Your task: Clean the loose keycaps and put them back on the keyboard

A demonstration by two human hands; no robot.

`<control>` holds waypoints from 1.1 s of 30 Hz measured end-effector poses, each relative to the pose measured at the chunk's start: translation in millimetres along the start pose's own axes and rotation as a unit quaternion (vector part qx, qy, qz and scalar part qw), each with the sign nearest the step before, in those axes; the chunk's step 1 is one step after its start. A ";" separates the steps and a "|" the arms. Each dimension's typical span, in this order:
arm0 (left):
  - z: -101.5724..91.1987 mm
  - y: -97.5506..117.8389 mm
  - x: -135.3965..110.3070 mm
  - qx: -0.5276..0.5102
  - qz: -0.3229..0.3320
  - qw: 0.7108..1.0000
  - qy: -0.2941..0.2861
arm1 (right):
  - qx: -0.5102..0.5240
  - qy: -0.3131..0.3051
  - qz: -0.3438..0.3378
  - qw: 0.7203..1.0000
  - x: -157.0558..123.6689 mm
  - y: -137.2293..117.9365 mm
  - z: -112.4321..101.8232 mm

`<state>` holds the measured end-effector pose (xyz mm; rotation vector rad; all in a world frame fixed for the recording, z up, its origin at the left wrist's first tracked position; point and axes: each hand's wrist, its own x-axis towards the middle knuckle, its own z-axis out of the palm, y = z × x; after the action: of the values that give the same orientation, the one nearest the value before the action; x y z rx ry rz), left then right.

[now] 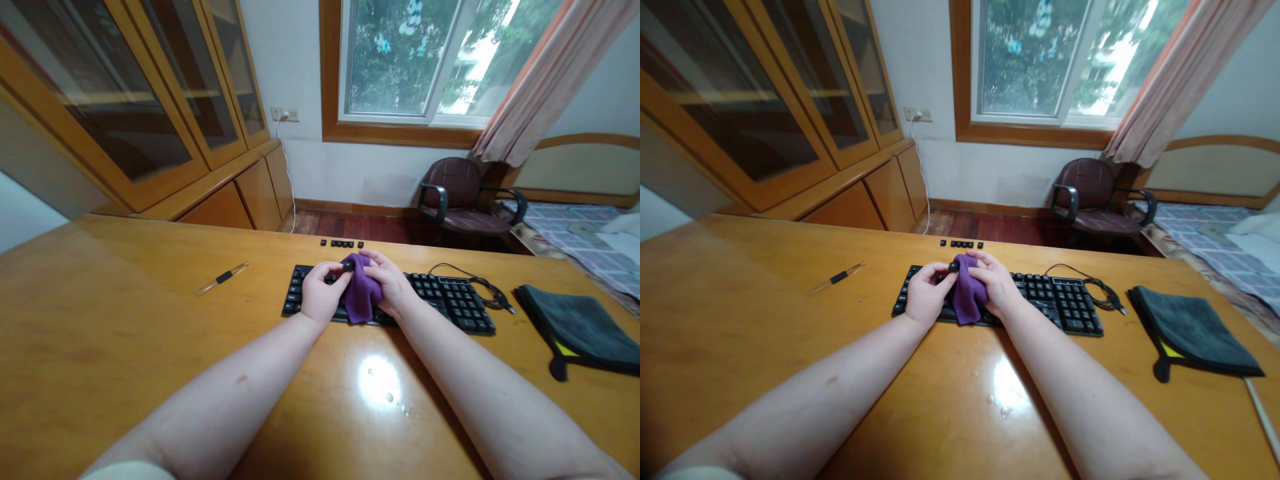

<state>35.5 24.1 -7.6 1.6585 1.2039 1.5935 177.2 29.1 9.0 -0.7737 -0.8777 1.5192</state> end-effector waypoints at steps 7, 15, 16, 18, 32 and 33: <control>1.5 -6.5 0.4 -0.018 -0.017 1.000 0.011 | -0.019 0.012 0.003 1.000 1.6 6.6 1.3; -0.3 0.5 -0.3 0.006 0.038 0.999 0.013 | -0.045 -0.038 -0.002 0.998 -1.1 9.5 -1.6; -0.5 2.1 -0.6 0.015 0.045 0.999 0.015 | -0.055 -0.044 -0.006 0.997 -1.5 10.2 -1.4; -1.0 5.4 -1.0 0.033 0.054 0.998 0.017 | -0.085 -0.046 -0.017 0.995 -1.9 10.7 -0.8; -1.6 3.9 -1.3 0.056 0.098 0.993 0.042 | -0.166 0.010 -0.065 0.984 -3.5 10.7 -0.7; -1.7 3.4 -1.3 0.058 0.101 0.992 0.045 | -0.161 0.012 -0.061 0.985 -3.6 11.1 0.0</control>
<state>34.8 21.0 -5.1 1.8512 1.2264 1.7660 172.0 24.9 -0.6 -0.9499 -1.1485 1.2740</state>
